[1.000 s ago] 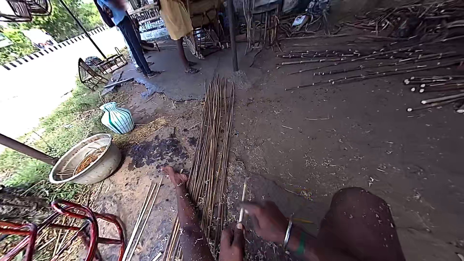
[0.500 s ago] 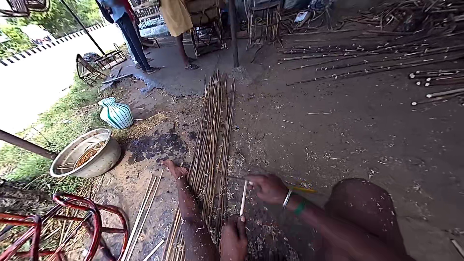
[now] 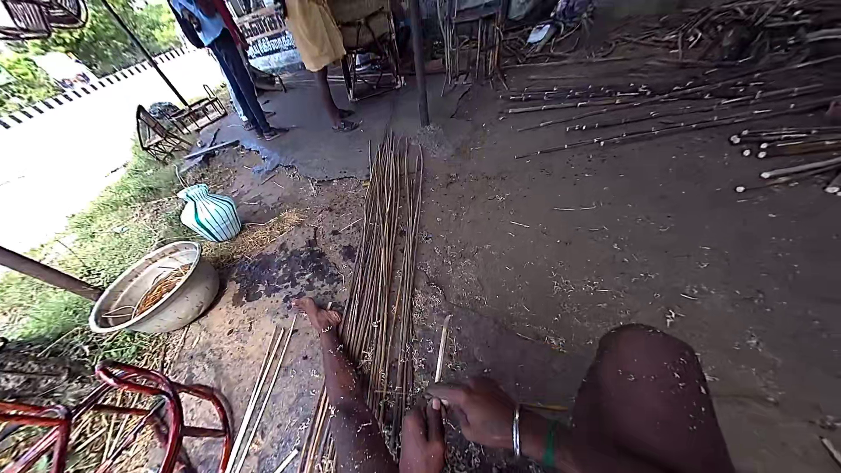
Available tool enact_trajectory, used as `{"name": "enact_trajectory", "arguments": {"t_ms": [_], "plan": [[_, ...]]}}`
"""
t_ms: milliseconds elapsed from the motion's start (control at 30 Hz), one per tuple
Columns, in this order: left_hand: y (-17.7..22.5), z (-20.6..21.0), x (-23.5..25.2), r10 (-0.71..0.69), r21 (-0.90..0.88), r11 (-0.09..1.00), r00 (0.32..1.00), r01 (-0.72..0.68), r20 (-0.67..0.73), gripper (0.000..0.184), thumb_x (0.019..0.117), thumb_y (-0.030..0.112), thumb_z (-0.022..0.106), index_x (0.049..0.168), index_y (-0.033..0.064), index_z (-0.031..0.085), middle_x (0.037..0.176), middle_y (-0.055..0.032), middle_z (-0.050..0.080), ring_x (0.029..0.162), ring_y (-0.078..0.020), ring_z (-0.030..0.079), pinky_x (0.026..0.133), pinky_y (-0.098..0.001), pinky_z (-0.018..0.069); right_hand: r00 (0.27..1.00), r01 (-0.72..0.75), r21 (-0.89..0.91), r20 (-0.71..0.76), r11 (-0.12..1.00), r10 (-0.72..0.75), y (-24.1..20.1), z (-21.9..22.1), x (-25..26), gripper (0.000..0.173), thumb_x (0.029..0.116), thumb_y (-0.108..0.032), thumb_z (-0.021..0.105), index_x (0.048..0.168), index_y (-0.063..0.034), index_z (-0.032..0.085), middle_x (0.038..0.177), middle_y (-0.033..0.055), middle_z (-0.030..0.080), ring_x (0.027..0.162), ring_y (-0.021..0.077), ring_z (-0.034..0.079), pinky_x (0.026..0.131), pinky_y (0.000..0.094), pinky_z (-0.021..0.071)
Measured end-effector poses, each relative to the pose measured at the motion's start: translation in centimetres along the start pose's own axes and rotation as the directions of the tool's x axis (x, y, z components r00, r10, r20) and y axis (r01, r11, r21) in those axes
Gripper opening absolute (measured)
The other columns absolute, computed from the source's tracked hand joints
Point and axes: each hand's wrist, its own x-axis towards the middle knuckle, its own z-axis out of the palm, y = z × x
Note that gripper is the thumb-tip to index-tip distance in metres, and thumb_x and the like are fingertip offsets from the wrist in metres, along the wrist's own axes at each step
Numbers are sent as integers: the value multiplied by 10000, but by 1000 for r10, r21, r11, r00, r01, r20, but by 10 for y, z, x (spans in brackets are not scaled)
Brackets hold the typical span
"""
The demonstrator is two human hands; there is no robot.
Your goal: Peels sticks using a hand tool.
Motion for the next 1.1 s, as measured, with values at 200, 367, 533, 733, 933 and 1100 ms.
{"name": "enact_trajectory", "arguments": {"t_ms": [200, 367, 533, 733, 933, 1100], "plan": [[15, 5, -15, -22, 223, 974, 998, 33, -53, 360, 1063, 255, 411, 952, 18, 659, 619, -9, 518, 525, -138, 524, 544, -357, 492, 992, -89, 54, -84, 995, 94, 22, -29, 24, 375, 1030, -111, 478, 1353, -167, 660, 1058, 105, 755, 983, 322, 712, 894, 584, 526], [5, -1, -1, -17, 111, 994, 999, 20, -29, 354, 1062, 263, 416, 947, 37, 662, 615, 18, 509, 519, -105, 505, 534, -328, 476, 998, -35, 15, -45, 999, 35, 8, -19, 11, 407, 1011, -100, 483, 1378, -158, 648, 1061, 189, 730, 980, 404, 699, 842, 638, 522], [14, -1, -6, 5, 103, 995, 1000, -6, 7, 376, 1062, 262, 373, 928, 32, 639, 611, 20, 488, 511, -101, 488, 530, -322, 470, 981, -16, 87, -193, 996, 33, 28, -30, 26, 372, 1018, -77, 467, 1325, -133, 670, 992, 104, 749, 874, 304, 713, 819, 554, 550], [5, -2, 0, 60, 99, 993, 998, -62, 27, 385, 1062, 261, 378, 941, 20, 653, 620, 15, 523, 515, -96, 508, 528, -321, 484, 982, -1, 23, -191, 1000, 5, 25, -36, 21, 366, 1018, -96, 487, 1315, -131, 698, 1035, 163, 749, 939, 370, 716, 826, 613, 537], [3, -2, -5, 22, 72, 997, 1000, -24, 20, 351, 1051, 217, 389, 916, 30, 654, 615, 20, 513, 519, -91, 499, 542, -314, 476, 998, 34, -4, -47, 999, -34, 1, 1, 0, 436, 958, -55, 525, 1355, -166, 666, 1013, 201, 735, 932, 424, 706, 790, 658, 523], [0, -4, -17, -10, 107, 994, 997, 1, 77, 380, 1062, 280, 359, 935, 56, 638, 604, 38, 489, 510, -95, 491, 527, -325, 469, 985, -48, 51, -166, 998, 56, 31, -34, 26, 351, 1039, -109, 482, 1317, -145, 693, 1009, 95, 763, 919, 304, 721, 842, 567, 543]]}}
